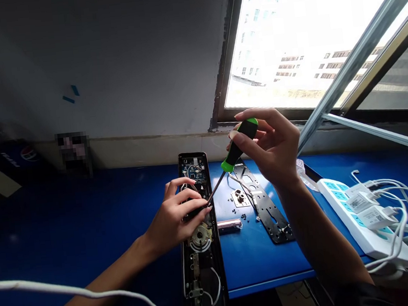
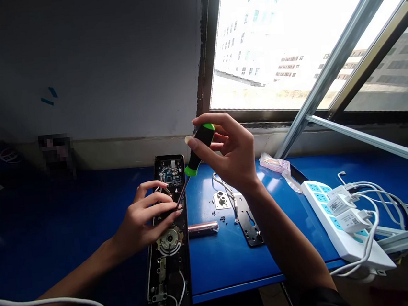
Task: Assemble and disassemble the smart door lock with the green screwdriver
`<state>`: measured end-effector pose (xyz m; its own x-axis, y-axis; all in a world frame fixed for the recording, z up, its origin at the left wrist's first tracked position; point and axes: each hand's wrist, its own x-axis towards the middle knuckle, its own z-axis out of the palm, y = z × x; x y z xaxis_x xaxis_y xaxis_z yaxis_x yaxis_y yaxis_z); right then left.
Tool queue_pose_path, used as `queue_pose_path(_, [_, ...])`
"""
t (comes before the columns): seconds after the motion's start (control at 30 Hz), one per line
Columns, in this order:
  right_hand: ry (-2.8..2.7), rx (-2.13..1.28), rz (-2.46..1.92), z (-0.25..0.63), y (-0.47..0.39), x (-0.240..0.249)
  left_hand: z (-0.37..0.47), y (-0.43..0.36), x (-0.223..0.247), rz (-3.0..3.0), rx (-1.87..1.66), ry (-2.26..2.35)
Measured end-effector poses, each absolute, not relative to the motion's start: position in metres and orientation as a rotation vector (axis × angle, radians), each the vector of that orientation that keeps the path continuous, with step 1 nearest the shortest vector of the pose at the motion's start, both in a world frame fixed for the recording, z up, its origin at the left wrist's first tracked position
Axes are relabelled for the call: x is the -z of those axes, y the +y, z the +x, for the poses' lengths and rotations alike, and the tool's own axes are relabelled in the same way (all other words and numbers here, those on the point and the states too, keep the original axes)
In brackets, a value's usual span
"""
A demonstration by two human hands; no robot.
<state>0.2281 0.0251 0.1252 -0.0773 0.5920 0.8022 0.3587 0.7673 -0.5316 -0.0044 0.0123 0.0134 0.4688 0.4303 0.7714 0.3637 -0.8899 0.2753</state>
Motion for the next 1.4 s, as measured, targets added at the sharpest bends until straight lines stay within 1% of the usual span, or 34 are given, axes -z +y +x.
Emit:
queue_pose_path(0.27, [-1.691, -0.137, -0.676, 0.232, 0.025, -0.129, -0.005, 0.013, -0.014, 2.440, -1.424, 0.830])
queue_pose_path(0.37, [-1.697, -0.104, -0.715, 0.232, 0.025, -0.129, -0.004, 0.012, -0.015, 2.414, -1.435, 0.866])
queue_pose_path(0.73, [-1.717, -0.129, -0.742, 0.230, 0.024, -0.123, -0.003, 0.012, -0.015, 2.463, -1.453, 0.823])
queue_pose_path(1.0, [-1.683, 0.041, -0.727, 0.222, 0.018, -0.117, -0.003, 0.011, -0.015, 2.489, -1.469, 0.825])
queue_pose_path(1.13, [-1.622, 0.052, -0.683, 0.217, 0.015, -0.119, -0.002, 0.010, -0.015, 2.466, -1.470, 0.839])
queue_pose_path(1.27, [-1.577, 0.094, -0.734, 0.220, 0.016, -0.121, -0.001, 0.010, -0.014, 2.466, -1.503, 0.852])
queue_pose_path(1.4, [-1.571, 0.062, -0.725, 0.222, 0.018, -0.122, -0.001, 0.010, -0.013, 2.510, -1.521, 0.825])
